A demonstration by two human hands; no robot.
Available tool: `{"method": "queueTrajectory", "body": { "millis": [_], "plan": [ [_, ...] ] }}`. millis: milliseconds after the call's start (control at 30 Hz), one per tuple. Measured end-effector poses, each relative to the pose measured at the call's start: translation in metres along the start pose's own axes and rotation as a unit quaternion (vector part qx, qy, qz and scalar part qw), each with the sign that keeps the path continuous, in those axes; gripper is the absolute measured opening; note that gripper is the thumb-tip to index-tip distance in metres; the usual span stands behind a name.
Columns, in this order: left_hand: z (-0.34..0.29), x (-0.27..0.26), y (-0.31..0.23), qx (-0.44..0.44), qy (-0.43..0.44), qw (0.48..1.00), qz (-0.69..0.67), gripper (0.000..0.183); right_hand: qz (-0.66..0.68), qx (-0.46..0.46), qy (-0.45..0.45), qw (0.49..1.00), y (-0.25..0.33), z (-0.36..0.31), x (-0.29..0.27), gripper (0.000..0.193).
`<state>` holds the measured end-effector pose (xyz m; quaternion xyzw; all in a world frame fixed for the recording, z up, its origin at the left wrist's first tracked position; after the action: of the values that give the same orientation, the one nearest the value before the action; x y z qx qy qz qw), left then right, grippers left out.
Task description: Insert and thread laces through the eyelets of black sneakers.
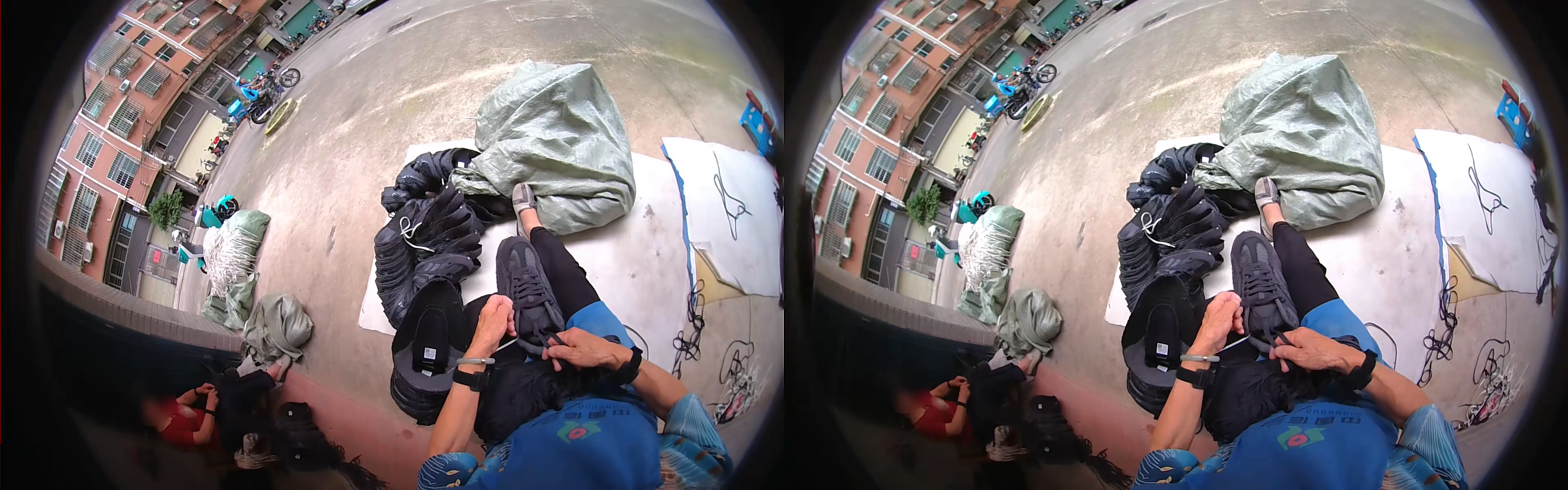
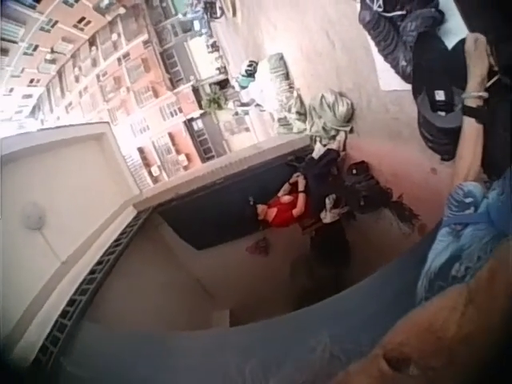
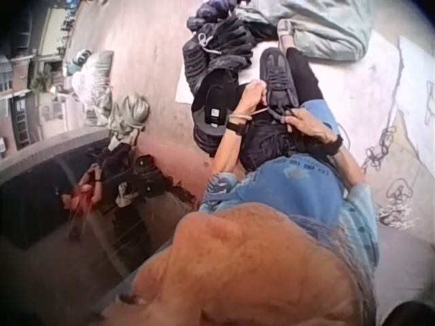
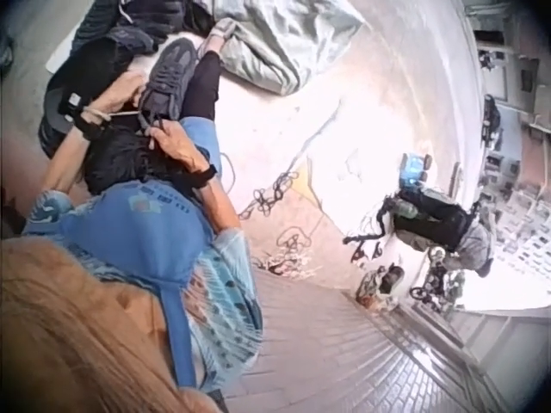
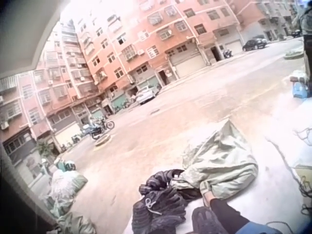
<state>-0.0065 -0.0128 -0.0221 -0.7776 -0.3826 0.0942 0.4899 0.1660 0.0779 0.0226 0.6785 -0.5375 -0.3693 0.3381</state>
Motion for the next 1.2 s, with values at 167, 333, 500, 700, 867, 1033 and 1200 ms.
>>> {"method": "queueTrajectory", "body": {
  "millis": [167,333,500,700,867,1033,1200],
  "plan": [
    [-0.017,0.019,-0.043,0.066,0.003,0.984,0.164,0.013,-0.036,-0.052,-0.037,0.997,-0.004,0.002,-0.011,0.03],
    [-0.009,0.0,-0.034,0.159,-0.054,0.914,0.369,0.028,-0.122,-0.05,-0.054,0.99,0.006,-0.008,-0.023,0.029],
    [-0.011,-0.007,-0.02,0.126,-0.038,0.913,0.386,0.028,-0.336,-0.155,-0.255,0.893,0.013,-0.007,-0.015,0.023],
    [0.009,-0.022,-0.001,0.1,-0.016,0.991,0.084,0.023,-0.129,-0.219,-0.291,0.923,0.044,-0.012,-0.006,0.02],
    [0.003,-0.007,-0.006,0.09,-0.026,0.996,-0.013,0.019,-0.28,-0.192,-0.18,0.923,0.033,-0.01,0.025,0.04],
    [-0.007,-0.012,-0.02,0.104,-0.081,0.984,0.116,0.024,-0.262,-0.077,-0.351,0.896,-0.004,0.001,-0.027,0.027],
    [0.004,-0.019,-0.011,0.074,-0.069,0.989,0.105,0.024,-0.282,-0.044,-0.387,0.877,-0.031,0.009,-0.068,0.019]
  ]
}}
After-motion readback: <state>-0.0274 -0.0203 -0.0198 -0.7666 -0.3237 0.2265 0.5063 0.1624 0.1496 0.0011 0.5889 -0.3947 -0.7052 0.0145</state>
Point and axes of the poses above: each hand's wrist, its own z-axis towards the middle knuckle, its own x-axis out of the palm, y = z × x, the point moved 5 cm from there along z, towards the middle knuckle, and after that the axes turned 9 degrees about -z, right-handed, at the moved point
